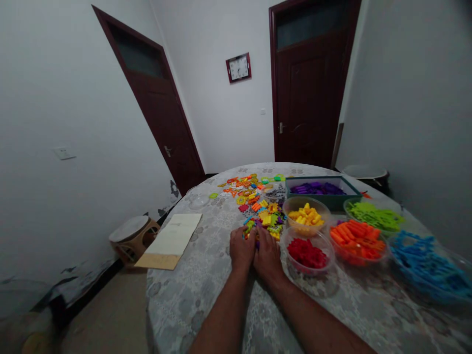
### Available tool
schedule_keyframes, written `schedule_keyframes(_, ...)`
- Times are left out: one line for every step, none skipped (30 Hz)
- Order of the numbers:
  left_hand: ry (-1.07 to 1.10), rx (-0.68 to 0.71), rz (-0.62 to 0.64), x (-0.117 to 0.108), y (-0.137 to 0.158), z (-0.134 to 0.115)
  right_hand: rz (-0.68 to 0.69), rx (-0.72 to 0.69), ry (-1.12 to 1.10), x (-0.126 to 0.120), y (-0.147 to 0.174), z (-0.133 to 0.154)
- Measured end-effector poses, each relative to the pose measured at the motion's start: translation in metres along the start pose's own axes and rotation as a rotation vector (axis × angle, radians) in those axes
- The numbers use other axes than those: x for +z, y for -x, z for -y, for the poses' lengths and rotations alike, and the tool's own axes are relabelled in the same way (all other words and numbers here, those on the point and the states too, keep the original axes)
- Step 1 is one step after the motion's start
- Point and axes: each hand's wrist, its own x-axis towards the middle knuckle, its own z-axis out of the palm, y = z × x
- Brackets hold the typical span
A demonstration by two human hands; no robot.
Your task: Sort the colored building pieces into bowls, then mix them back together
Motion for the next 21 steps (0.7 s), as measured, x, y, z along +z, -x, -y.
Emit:
schedule_keyframes(0.018, -0.007, 0.005, 0.0, 0.0, -0.003, -0.009, -0.011, -0.044, -0.001, -0.001, 0.0)
schedule_keyframes(0.047, -0.015, 0.016, 0.0, 0.0, -0.006, -0.019, -0.024, -0.092, -0.001, -0.003, 0.0)
schedule_keyframes(0.087, -0.029, 0.029, 0.001, -0.001, -0.007, -0.031, -0.034, -0.138, -0.001, -0.004, 0.0)
schedule_keyframes(0.134, -0.046, 0.044, 0.001, -0.002, -0.008, -0.042, -0.038, -0.177, -0.001, -0.006, 0.0)
schedule_keyframes(0.185, -0.066, 0.06, 0.002, -0.003, -0.008, -0.052, -0.033, -0.208, -0.001, -0.007, 0.0)
schedule_keyframes(0.235, -0.083, 0.074, 0.002, -0.004, -0.007, -0.063, -0.021, -0.231, 0.0, -0.008, 0.0)
schedule_keyframes(0.286, -0.092, 0.087, 0.002, -0.004, -0.005, -0.074, -0.007, -0.247, 0.0, -0.009, 0.001)
schedule_keyframes(0.336, -0.092, 0.094, 0.002, -0.004, -0.003, -0.082, -0.002, -0.258, 0.001, -0.009, 0.001)
schedule_keyframes(0.389, -0.092, 0.1, 0.001, -0.004, 0.0, -0.091, -0.011, -0.266, 0.002, -0.009, 0.002)
schedule_keyframes(0.448, -0.098, 0.107, 0.0, -0.003, 0.004, -0.096, -0.037, -0.27, 0.002, -0.008, 0.004)
schedule_keyframes(0.515, -0.108, 0.119, -0.001, -0.002, 0.007, -0.096, -0.081, -0.269, 0.003, -0.007, 0.005)
schedule_keyframes(0.592, -0.12, 0.137, -0.002, -0.002, 0.009, -0.09, -0.134, -0.26, 0.002, -0.006, 0.007)
schedule_keyframes(0.678, -0.131, 0.161, -0.003, -0.001, 0.012, -0.078, -0.187, -0.245, 0.002, -0.005, 0.009)
schedule_keyframes(0.774, -0.14, 0.188, -0.004, -0.001, 0.013, -0.06, -0.231, -0.226, 0.001, -0.004, 0.011)
schedule_keyframes(0.872, -0.148, 0.215, -0.005, -0.001, 0.014, -0.039, -0.265, -0.206, -0.001, -0.004, 0.012)
schedule_keyframes(0.962, -0.159, 0.24, -0.005, 0.0, 0.015, -0.02, -0.286, -0.185, -0.002, -0.003, 0.014)
schedule_keyframes(1.038, -0.176, 0.261, -0.005, 0.0, 0.016, -0.008, -0.301, -0.166, -0.004, -0.003, 0.015)
schedule_keyframes(1.092, -0.197, 0.279, -0.004, -0.001, 0.017, -0.001, -0.311, -0.15, -0.006, -0.003, 0.016)
schedule_keyframes(1.122, -0.219, 0.296, -0.004, -0.001, 0.017, 0.001, -0.318, -0.135, -0.007, -0.003, 0.017)
schedule_keyframes(1.133, -0.234, 0.311, -0.004, -0.001, 0.018, -0.003, -0.322, -0.123, -0.008, -0.003, 0.017)
schedule_keyframes(1.135, -0.238, 0.328, -0.003, -0.001, 0.018, -0.008, -0.324, -0.112, -0.009, -0.003, 0.018)
